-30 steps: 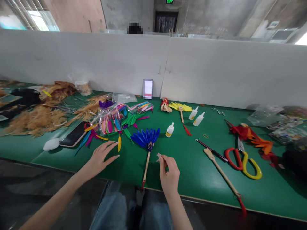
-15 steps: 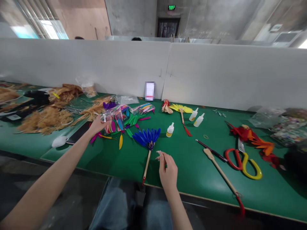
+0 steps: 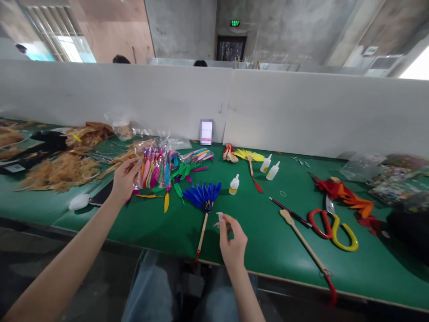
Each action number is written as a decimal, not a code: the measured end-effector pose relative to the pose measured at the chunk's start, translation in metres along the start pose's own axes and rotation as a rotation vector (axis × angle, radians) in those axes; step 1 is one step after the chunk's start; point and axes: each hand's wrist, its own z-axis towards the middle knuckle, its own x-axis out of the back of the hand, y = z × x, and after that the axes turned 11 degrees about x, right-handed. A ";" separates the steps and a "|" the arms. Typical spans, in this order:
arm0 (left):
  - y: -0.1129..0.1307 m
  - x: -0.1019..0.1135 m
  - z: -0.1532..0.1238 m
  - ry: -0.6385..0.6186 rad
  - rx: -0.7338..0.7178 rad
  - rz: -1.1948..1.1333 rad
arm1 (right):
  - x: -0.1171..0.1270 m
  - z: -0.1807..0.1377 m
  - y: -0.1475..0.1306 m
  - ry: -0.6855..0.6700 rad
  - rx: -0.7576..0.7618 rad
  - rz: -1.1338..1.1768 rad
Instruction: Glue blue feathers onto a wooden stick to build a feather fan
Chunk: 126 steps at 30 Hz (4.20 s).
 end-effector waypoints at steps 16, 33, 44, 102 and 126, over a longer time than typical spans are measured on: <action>0.076 -0.039 -0.131 -0.246 -0.273 -0.166 | 0.018 0.041 -0.045 -0.364 -0.569 0.573; 0.145 -0.066 -0.078 -1.207 -0.316 0.429 | 0.053 0.038 -0.041 -0.497 -0.394 0.416; 0.130 -0.076 -0.099 -1.196 -0.320 0.455 | 0.043 0.025 -0.042 -0.452 -0.311 0.350; 0.134 -0.057 -0.091 -1.395 -0.140 0.503 | 0.029 0.008 -0.033 -0.229 -0.299 0.120; 0.116 -0.071 -0.097 -1.263 -0.249 0.508 | 0.029 0.003 -0.029 -0.240 -0.293 0.101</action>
